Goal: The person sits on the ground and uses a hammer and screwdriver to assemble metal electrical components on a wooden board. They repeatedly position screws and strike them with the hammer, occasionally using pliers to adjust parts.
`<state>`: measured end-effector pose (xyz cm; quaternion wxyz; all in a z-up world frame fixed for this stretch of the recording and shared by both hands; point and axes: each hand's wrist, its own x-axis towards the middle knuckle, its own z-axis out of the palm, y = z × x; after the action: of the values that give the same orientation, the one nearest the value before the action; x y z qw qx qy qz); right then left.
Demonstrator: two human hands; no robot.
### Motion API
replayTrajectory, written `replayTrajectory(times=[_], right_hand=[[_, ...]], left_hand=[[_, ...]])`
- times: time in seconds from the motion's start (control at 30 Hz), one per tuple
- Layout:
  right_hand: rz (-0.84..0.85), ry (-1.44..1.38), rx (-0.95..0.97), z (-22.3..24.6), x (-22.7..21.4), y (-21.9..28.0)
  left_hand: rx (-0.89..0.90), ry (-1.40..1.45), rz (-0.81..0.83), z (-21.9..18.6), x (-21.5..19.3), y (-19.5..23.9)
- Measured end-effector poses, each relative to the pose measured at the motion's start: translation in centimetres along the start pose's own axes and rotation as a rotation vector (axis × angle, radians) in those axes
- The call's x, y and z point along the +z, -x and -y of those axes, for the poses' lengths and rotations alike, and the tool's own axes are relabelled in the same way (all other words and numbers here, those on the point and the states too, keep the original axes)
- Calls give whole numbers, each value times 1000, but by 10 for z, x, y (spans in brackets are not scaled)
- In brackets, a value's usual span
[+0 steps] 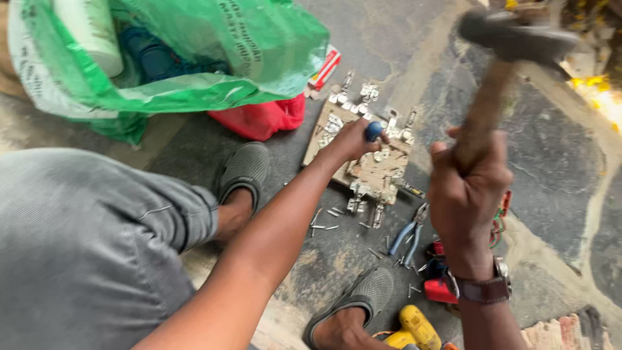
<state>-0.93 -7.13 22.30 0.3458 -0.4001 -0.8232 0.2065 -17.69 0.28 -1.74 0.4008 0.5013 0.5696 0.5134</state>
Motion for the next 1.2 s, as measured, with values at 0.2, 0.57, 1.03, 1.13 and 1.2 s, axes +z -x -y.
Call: replayTrajectory(times=[0.2,0.57,1.03,1.13,1.2], right_hand=[[438,411,260,-9,18,-6],[212,921,-634,17,5,-25],[135,-265,798,28,-76,55],[91,-123,755,23,-94,64],[53,-240,725,17,-98,64]], left_hand=[[72,-50,-24,25,15,-2],[6,135,166,27,1,1],[-446,816,-240,84,-29,43],[-306,751,-30,51,-27,34],[-237,643,-43,31,-25,22]])
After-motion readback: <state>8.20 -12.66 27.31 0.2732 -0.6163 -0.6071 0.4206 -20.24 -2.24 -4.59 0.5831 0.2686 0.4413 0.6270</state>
